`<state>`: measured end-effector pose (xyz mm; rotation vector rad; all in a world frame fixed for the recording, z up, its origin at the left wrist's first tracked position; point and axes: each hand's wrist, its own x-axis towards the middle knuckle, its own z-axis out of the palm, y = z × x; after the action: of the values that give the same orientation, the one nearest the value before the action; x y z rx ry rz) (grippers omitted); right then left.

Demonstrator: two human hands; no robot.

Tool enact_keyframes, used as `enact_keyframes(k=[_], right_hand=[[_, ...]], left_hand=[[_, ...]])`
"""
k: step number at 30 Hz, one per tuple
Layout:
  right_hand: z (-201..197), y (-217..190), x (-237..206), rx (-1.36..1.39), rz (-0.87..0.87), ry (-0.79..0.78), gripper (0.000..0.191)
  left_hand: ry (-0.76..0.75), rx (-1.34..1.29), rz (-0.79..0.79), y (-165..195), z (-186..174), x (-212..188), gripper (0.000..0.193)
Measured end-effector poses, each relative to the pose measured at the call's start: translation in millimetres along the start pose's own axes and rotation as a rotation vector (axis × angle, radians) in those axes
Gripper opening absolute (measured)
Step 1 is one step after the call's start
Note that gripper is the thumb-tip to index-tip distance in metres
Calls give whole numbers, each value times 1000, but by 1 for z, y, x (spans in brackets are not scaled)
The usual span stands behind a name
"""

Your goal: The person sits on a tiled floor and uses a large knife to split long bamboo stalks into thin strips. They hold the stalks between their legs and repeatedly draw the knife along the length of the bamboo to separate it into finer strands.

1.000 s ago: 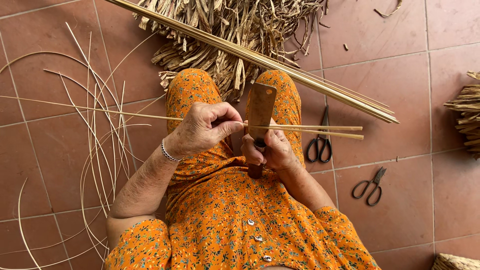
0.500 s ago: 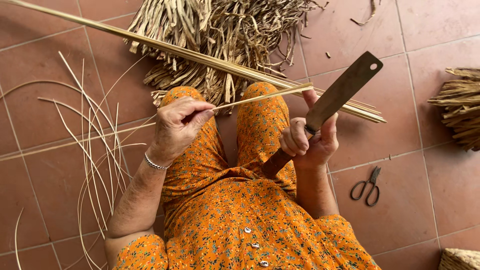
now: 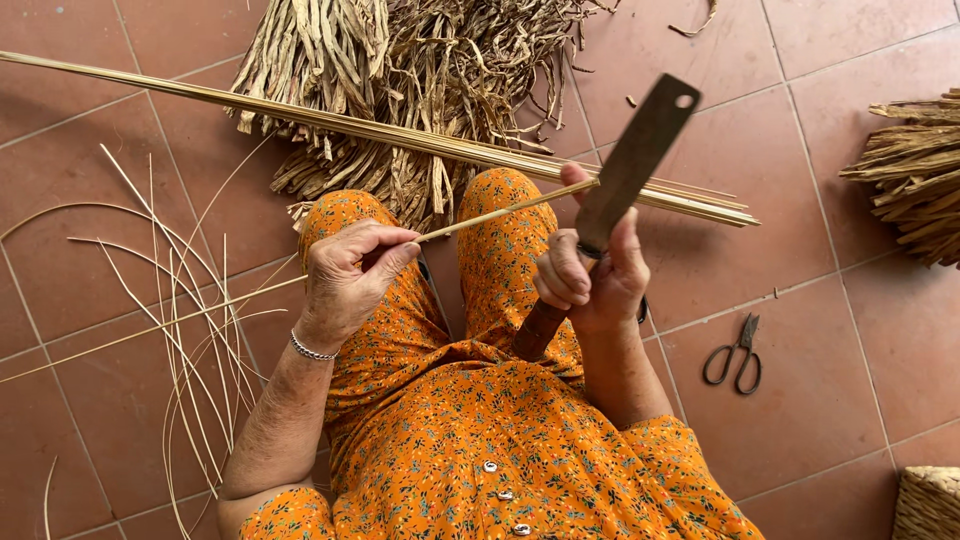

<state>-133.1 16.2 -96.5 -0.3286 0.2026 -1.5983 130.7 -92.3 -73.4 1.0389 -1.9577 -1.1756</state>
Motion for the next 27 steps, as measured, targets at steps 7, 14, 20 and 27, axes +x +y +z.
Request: enact_keyframes(k=[7, 14, 20, 27], right_hand=[[2, 18, 2, -262, 275, 16, 64], [1, 20, 8, -449, 367, 100, 54], [-14, 20, 10, -423, 366, 157, 40], [-34, 31, 19, -330, 326, 248, 30]], left_hand=[[-32, -23, 23, 5, 24, 5, 12], [-39, -4, 104, 28, 40, 23, 26], [12, 335, 627, 66, 48, 55, 40], [-52, 499, 705, 67, 82, 85, 15]])
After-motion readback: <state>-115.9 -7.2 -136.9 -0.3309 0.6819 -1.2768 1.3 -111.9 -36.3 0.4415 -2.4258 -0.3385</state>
